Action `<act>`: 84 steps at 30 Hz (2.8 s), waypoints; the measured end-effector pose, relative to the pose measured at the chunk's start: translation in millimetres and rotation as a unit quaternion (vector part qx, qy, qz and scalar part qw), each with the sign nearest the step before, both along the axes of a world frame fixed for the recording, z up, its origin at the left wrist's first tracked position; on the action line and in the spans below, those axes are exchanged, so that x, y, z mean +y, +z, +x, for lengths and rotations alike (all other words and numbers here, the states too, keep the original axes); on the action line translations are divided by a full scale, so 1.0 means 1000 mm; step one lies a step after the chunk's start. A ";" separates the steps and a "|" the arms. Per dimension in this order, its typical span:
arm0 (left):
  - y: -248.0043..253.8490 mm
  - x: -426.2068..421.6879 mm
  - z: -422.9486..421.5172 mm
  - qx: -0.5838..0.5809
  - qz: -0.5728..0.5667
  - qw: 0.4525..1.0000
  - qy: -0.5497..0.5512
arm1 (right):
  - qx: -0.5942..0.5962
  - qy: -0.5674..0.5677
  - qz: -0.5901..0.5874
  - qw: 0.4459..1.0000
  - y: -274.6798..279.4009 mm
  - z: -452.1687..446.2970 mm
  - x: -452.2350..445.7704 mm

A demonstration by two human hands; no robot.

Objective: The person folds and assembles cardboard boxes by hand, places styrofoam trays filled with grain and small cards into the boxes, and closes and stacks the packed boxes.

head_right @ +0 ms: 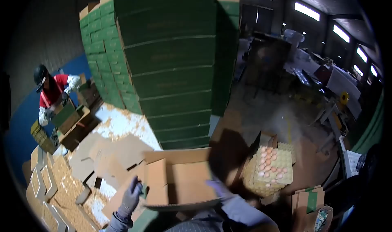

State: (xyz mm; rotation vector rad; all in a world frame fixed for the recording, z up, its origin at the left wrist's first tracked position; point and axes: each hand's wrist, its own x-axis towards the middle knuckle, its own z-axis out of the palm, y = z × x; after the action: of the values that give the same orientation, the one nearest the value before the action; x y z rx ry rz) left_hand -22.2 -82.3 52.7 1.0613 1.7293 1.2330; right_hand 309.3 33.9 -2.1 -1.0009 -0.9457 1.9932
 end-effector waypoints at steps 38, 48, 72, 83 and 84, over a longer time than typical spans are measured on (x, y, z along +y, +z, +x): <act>0.378 0.270 -0.006 -0.097 0.478 0.872 -0.052 | -0.372 -0.132 0.661 0.638 0.514 -0.079 0.353; 0.284 0.274 -0.022 -0.145 0.446 0.883 0.011 | -0.265 -0.087 0.719 0.637 0.483 -0.018 0.278; -0.180 0.281 0.184 -0.525 -0.153 0.832 -0.089 | -0.214 -0.349 0.591 0.695 0.451 0.128 0.430; -0.224 0.461 0.235 -0.603 -0.181 0.774 -0.071 | -0.171 -0.351 0.557 0.733 0.410 0.095 0.562; -0.224 0.470 0.235 -0.601 -0.185 0.774 -0.074 | -0.171 -0.352 0.556 0.734 0.406 0.094 0.569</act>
State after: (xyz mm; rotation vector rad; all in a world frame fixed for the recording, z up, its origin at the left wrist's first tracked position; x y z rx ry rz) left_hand 212.4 388.1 -171.4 0.0265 0.7623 1.0030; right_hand 403.1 602.7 403.5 -0.7821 -1.3911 0.3859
